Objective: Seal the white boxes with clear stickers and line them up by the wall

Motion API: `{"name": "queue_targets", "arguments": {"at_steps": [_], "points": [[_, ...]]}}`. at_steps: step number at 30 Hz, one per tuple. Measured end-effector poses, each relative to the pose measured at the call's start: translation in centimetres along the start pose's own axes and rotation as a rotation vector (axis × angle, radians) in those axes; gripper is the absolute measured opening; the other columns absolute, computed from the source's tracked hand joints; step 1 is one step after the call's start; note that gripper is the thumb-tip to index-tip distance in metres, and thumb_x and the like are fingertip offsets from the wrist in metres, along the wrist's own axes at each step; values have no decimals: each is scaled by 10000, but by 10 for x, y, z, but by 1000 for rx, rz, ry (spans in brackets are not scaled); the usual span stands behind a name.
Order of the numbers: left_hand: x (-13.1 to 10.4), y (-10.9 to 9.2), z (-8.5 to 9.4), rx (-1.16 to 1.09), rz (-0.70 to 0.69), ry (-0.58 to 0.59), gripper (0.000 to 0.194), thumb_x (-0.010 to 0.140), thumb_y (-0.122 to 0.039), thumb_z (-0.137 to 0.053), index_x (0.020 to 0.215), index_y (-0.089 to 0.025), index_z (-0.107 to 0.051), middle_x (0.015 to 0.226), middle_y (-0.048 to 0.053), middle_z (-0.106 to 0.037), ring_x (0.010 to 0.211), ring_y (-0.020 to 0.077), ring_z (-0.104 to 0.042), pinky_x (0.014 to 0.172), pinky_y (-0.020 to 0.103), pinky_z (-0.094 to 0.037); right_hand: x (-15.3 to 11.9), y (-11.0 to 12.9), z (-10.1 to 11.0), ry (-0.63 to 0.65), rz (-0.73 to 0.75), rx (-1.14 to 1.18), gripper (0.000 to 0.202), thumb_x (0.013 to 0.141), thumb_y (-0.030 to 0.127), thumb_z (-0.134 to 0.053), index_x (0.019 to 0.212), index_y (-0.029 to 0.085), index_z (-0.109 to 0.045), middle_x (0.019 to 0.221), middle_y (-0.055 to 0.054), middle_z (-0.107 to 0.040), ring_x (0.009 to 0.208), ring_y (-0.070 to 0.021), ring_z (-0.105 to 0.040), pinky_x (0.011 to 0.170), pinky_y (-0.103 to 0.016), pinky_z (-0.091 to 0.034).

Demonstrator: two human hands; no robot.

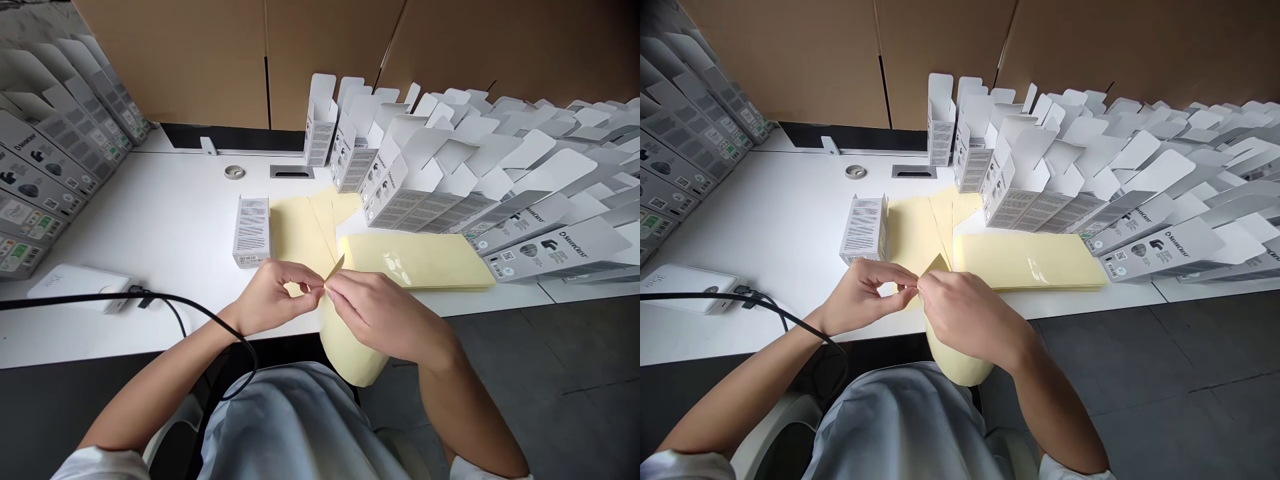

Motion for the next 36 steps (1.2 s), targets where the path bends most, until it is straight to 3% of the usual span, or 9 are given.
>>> {"name": "queue_targets", "arguments": {"at_steps": [6,19,36], "points": [[0,3,1,-27,-1,-41,165,801,-101,-632,815,-138,-793,769,48,-755,701,142,-678,661,211,-534,6,-1,1,17,-3,20,248,938,68,-420,743,209,-357,696,9,-492,594,-121,-450,567,-284,-289],[2,3,1,-54,-85,23,146,862,-137,-653,870,-152,-798,839,71,-774,721,132,-704,645,179,-534,3,-9,-2,6,46,99,252,937,69,-397,731,209,-359,698,4,-492,615,-130,-448,581,-290,-294],[9,5,2,-78,-76,28,156,861,-138,-654,904,-159,-803,872,84,-777,763,155,-715,674,211,-553,5,-14,2,-4,31,139,248,943,69,-399,736,206,-396,709,4,-511,626,-134,-467,588,-279,-320]]}}
Point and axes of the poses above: each hand's wrist, its own x-axis towards the middle knuckle, its own z-axis out of the back of the hand, y = z × x, the point moved 1 cm from there along x, towards the middle knuckle
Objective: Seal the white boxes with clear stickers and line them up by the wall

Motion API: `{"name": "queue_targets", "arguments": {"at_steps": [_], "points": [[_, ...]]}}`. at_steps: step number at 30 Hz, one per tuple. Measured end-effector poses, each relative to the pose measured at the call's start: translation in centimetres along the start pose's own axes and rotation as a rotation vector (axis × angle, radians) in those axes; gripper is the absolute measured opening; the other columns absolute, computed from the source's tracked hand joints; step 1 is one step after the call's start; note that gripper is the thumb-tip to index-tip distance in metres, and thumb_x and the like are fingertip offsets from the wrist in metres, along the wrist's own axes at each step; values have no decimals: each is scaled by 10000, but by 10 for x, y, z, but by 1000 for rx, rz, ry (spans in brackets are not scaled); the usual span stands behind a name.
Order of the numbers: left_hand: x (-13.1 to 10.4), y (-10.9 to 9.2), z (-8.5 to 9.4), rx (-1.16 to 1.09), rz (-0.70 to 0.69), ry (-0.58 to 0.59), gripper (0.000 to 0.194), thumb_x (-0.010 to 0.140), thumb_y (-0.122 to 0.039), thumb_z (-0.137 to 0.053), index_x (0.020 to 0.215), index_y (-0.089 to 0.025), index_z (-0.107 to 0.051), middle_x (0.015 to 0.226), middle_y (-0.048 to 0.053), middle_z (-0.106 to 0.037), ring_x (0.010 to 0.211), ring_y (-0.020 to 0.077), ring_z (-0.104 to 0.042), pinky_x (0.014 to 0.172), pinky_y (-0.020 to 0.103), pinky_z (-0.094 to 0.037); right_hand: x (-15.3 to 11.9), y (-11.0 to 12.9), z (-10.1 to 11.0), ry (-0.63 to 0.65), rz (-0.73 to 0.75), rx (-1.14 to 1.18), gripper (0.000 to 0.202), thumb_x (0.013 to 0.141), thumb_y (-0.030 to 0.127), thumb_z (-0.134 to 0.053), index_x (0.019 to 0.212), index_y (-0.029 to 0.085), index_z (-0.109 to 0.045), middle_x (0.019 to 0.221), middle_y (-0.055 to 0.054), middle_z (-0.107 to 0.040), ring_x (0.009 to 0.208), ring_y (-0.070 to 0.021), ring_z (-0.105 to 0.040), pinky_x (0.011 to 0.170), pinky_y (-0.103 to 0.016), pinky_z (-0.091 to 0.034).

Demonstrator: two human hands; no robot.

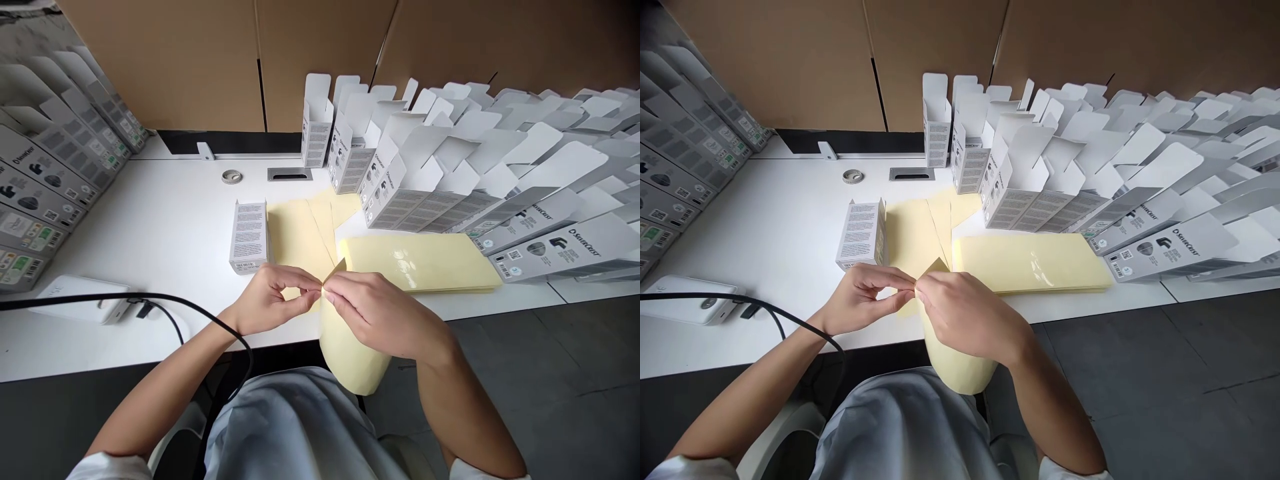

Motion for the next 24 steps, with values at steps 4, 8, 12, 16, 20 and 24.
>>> {"name": "queue_targets", "arguments": {"at_steps": [4,8,12,16,20,24], "points": [[5,-5,5,9,-4,-9,165,884,-165,-639,913,-159,-802,908,95,-777,807,171,-723,704,229,-563,4,3,8,-27,-26,0,247,950,81,-399,736,202,-416,698,4,-519,626,-135,-477,596,-280,-334],[9,-14,11,16,-24,-14,161,873,-158,-647,914,-168,-802,911,87,-779,811,172,-725,710,226,-560,8,7,17,-56,-8,26,254,977,119,-385,744,199,-447,715,0,-545,637,-134,-482,610,-281,-348],[13,-22,19,44,-33,-24,144,864,-175,-661,885,-172,-804,883,81,-781,778,169,-722,685,221,-555,14,10,23,-75,33,40,265,986,142,-386,730,203,-417,721,5,-544,645,-128,-471,608,-276,-347],[14,-27,26,82,-34,-52,167,881,-223,-646,872,-166,-802,890,99,-780,775,187,-723,672,244,-558,20,15,25,-110,13,-5,277,968,124,-401,707,210,-366,682,19,-491,595,-121,-420,563,-277,-313],[12,-26,28,99,-23,-67,178,881,-235,-638,871,-165,-801,874,96,-777,764,182,-717,669,242,-549,24,16,22,-115,0,-12,272,967,120,-392,712,208,-361,697,20,-487,601,-118,-430,554,-273,-301],[10,-23,27,115,-16,-90,178,871,-222,-631,870,-160,-797,844,90,-770,742,180,-700,664,255,-539,25,14,18,-125,10,23,268,979,140,-387,720,207,-370,701,25,-484,612,-116,-421,560,-268,-301]]}}
Point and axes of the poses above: each hand's wrist, its own x-axis towards the middle knuckle, its own z-axis out of the back of the hand, y = z × x, the point moved 1 cm from there along x, towards the middle knuckle
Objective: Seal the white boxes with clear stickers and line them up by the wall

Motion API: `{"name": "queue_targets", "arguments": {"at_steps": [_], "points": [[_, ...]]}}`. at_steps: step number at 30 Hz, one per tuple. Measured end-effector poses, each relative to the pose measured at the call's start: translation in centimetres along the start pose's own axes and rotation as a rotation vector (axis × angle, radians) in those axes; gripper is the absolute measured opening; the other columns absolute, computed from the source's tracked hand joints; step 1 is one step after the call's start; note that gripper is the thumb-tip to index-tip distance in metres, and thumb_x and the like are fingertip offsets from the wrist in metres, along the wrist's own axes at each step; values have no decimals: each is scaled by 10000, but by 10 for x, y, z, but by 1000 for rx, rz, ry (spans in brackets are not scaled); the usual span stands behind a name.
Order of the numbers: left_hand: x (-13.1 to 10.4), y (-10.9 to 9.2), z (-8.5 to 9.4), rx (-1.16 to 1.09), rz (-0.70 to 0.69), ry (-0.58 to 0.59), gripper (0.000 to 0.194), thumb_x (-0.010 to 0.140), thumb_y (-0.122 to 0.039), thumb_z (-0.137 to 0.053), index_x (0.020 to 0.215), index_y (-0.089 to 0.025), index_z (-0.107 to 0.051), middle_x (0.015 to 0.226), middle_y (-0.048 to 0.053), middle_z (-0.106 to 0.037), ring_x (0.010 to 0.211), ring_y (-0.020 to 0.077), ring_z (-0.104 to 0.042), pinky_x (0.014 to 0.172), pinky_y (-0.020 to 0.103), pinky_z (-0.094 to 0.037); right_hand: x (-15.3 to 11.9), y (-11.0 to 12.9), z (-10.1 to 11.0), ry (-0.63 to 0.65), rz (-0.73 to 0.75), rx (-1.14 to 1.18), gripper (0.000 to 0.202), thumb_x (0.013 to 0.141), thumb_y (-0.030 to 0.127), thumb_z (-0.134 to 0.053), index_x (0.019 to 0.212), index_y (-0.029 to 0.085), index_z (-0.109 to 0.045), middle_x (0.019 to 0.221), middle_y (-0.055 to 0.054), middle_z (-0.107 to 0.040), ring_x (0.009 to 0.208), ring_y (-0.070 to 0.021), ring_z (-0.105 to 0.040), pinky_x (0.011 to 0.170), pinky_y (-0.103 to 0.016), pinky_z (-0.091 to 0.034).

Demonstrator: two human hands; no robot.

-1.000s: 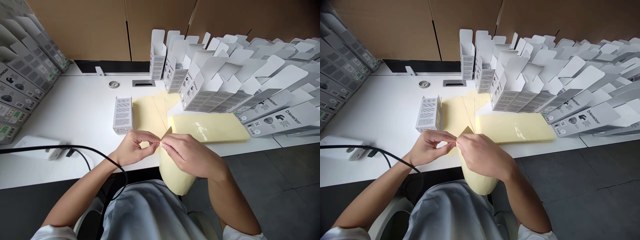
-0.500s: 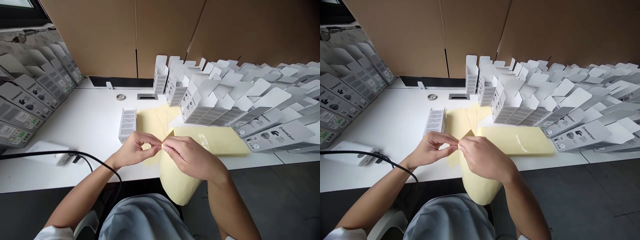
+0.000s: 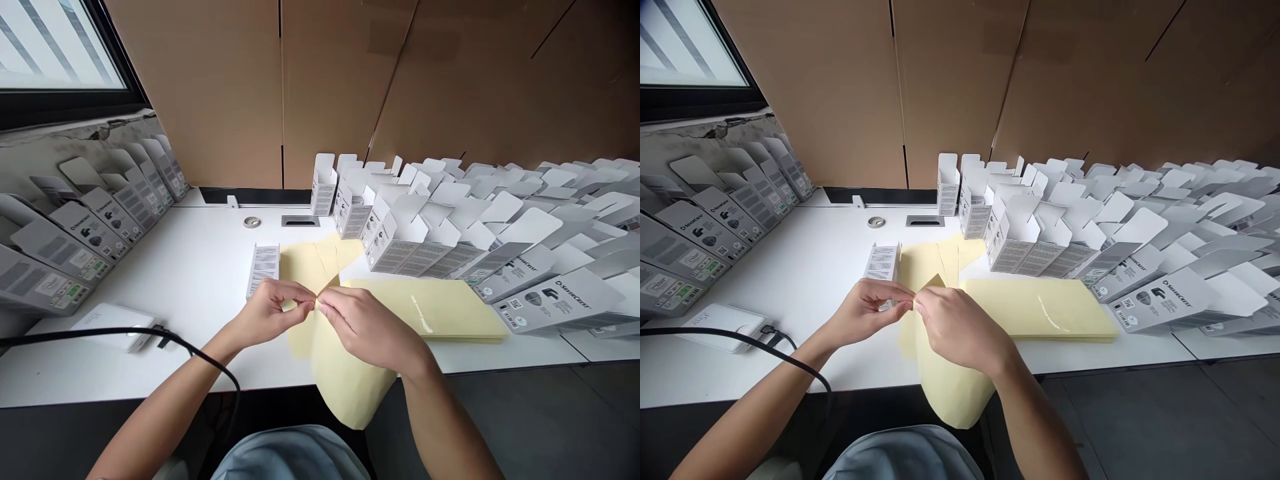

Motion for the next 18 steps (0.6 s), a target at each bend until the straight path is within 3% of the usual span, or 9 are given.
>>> {"name": "queue_targets", "arguments": {"at_steps": [12,18], "points": [[-4,1,0,18,5,5,162,857,-194,-635,841,-165,-793,817,74,-765,715,159,-688,648,235,-525,-5,-8,-9,-54,45,163,273,1014,206,-389,744,205,-423,700,33,-468,627,-113,-411,581,-258,-318],[-6,6,-3,-8,56,-62,127,801,-184,-659,806,-147,-781,788,75,-758,709,165,-684,662,246,-542,-4,-10,-13,-76,52,231,264,1017,232,-409,769,196,-495,724,19,-511,649,-119,-449,610,-250,-353]]}}
Point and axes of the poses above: each hand's wrist, its own x-axis towards the middle knuckle, its own z-axis out of the back of the hand, y = z × x, the point moved 1 cm from there along x, towards the middle knuckle
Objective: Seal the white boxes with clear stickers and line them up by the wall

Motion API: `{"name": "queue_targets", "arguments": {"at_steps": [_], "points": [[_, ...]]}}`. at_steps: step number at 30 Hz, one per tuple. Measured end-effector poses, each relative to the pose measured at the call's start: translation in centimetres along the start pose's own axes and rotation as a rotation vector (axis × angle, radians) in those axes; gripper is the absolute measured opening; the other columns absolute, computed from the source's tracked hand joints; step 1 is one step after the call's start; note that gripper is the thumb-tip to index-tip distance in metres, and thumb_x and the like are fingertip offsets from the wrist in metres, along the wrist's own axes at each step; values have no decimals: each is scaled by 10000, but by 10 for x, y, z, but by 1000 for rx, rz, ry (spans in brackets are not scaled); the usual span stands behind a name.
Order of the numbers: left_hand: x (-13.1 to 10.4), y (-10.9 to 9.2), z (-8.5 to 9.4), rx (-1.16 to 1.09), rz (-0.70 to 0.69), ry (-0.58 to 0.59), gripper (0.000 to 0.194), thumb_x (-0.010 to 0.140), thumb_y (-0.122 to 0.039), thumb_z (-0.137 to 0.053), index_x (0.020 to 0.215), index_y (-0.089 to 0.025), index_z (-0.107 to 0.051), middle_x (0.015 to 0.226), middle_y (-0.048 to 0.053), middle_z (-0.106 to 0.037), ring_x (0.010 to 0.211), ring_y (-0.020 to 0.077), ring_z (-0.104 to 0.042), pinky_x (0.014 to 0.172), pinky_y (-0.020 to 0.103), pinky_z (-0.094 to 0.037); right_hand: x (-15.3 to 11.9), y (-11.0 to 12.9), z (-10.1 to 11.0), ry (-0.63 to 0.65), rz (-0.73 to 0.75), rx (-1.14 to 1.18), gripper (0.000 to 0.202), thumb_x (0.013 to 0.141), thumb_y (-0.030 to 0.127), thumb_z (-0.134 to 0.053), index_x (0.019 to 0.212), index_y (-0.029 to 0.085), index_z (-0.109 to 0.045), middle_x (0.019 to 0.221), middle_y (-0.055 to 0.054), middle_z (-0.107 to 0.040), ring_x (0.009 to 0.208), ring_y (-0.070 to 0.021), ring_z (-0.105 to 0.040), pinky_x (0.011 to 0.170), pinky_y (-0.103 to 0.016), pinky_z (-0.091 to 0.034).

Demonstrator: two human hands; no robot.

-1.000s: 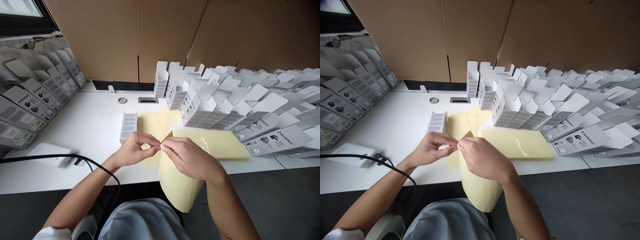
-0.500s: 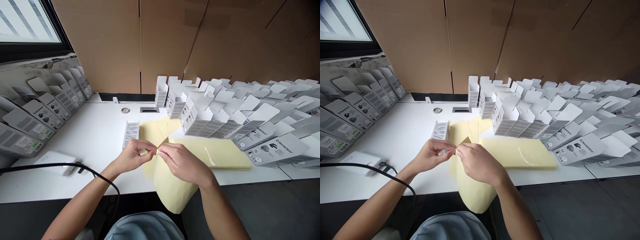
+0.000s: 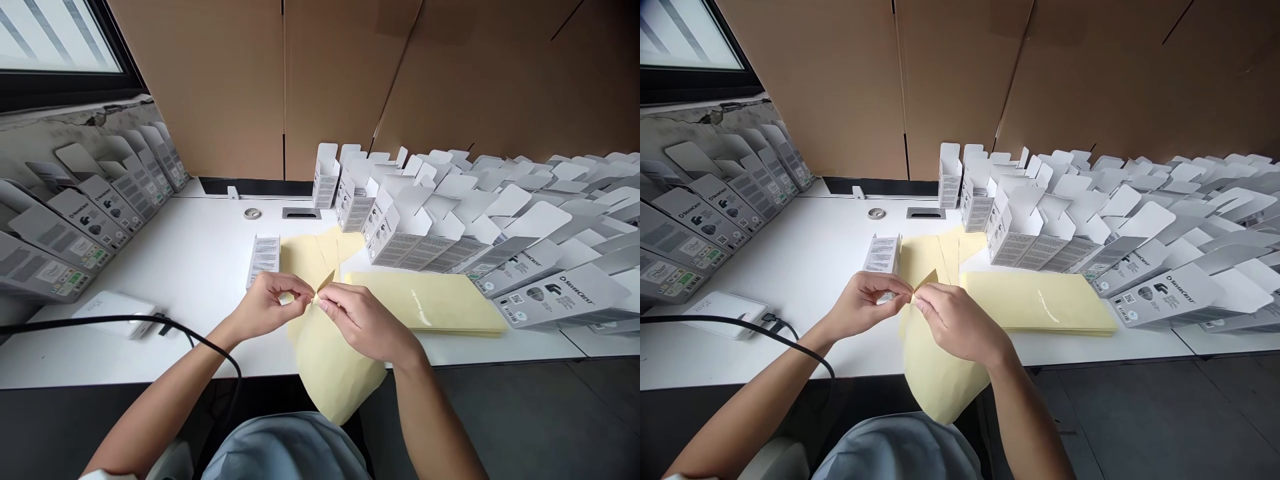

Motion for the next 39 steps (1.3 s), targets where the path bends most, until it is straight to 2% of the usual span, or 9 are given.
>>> {"name": "queue_targets", "arguments": {"at_steps": [6,11,16,19,23,28,30,34,39], "points": [[0,15,4,-202,107,-131,94,759,-215,-733,762,-135,-782,766,88,-764,710,178,-703,665,259,-569,-10,-3,5,-53,-88,36,299,1006,305,-440,753,189,-550,669,23,-488,615,-122,-428,581,-250,-347],[-2,32,14,-302,152,-289,119,761,-264,-756,707,-160,-781,734,74,-758,693,185,-696,655,283,-565,-14,-32,48,-214,-212,29,279,957,388,-510,836,184,-658,727,-24,-589,722,-187,-547,630,-274,-407],[-5,48,20,-254,173,-399,163,747,-328,-786,749,-165,-791,788,86,-769,736,209,-710,661,303,-570,31,-97,81,-48,-436,-318,285,927,246,-479,690,183,-625,598,19,-466,597,-137,-419,570,-259,-300],[-8,54,22,-212,191,-430,206,752,-365,-781,773,-160,-793,812,95,-774,768,227,-726,703,327,-592,64,-134,74,18,-560,-480,295,873,106,-471,607,180,-576,558,28,-406,576,-123,-356,580,-269,-253],[-12,54,27,-174,211,-459,246,757,-388,-773,791,-145,-792,828,106,-778,772,233,-736,710,329,-608,87,-156,56,-5,-560,-511,187,797,41,-544,659,142,-621,666,-70,-577,706,-175,-505,659,-281,-321],[-19,55,33,124,51,-564,158,826,-308,-704,815,-169,-779,849,86,-782,787,225,-742,694,313,-607,84,-120,31,-174,-435,-469,244,894,83,-444,1021,117,-648,1152,-179,-627,1068,-236,-559,831,-299,-414],[-22,58,36,402,-168,-612,83,826,-219,-689,797,-194,-763,866,75,-784,798,220,-742,711,320,-603,76,-90,13,-281,-388,-156,224,951,245,-436,968,146,-635,983,-119,-654,898,-203,-604,720,-286,-469],[-29,64,41,880,-600,-500,112,790,-99,-706,840,-196,-734,885,97,-784,739,237,-742,592,327,-569,59,-37,-34,-93,-406,749,355,846,505,-609,738,167,-623,685,-13,-583,547,-117,-537,481,-235,-423],[-35,60,45,1165,-934,-386,221,789,-42,-712,983,-145,-684,973,151,-765,807,260,-735,531,327,-522,61,-21,-66,-129,-438,1052,430,778,571,-694,693,151,-653,653,-5,-585,527,-92,-536,433,-195,-403]]}}
Point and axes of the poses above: each hand's wrist, its own x-axis towards the middle knuckle, its own z-axis out of the back of the hand, y = z × x, the point moved 1 cm from there along x, towards the middle knuckle
